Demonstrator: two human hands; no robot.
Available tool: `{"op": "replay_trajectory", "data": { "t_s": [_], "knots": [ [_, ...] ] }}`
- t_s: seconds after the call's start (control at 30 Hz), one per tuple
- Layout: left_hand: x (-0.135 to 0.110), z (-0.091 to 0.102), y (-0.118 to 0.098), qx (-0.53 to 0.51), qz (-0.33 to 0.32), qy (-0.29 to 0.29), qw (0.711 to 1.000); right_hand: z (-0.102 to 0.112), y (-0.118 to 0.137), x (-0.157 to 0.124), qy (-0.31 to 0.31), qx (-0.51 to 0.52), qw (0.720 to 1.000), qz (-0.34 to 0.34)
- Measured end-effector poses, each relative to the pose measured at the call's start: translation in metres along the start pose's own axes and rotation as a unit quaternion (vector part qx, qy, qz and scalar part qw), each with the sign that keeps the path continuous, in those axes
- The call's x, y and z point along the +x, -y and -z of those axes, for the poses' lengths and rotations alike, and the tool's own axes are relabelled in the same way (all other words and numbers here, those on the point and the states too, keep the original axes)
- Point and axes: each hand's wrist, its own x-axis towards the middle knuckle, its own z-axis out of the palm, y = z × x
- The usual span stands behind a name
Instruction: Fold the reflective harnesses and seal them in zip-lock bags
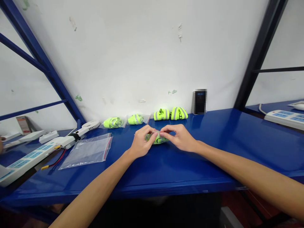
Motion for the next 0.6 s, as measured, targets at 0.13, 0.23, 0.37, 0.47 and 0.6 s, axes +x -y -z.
{"op": "replay_trajectory", "data": {
  "t_s": [0.13, 0.23, 0.37, 0.47, 0.6],
  "knots": [
    [-0.0001, -0.0012, 0.0, 0.006, -0.003, 0.003, 1.0, -0.0012, -0.0023, -0.0007, 0.002, -0.015, 1.0, 0.004],
    [-0.0001, -0.0014, -0.0004, 0.014, 0.0, 0.013, 1.0, -0.0015, -0.0041, -0.0011, 0.002, -0.029, 0.999, 0.017],
    [-0.0003, 0.0005, -0.0016, 0.01, 0.001, 0.022, 1.0, -0.0011, -0.0045, -0.0018, -0.009, -0.032, 0.999, 0.029],
    [-0.0006, 0.0019, -0.0018, 0.007, 0.009, 0.028, 1.0, -0.0009, -0.0032, -0.0024, -0.006, -0.025, 0.999, 0.032],
    [-0.0012, 0.0013, -0.001, 0.004, 0.014, 0.033, 0.999, -0.0019, -0.001, -0.0033, -0.003, -0.025, 0.999, 0.028]
  ]
}}
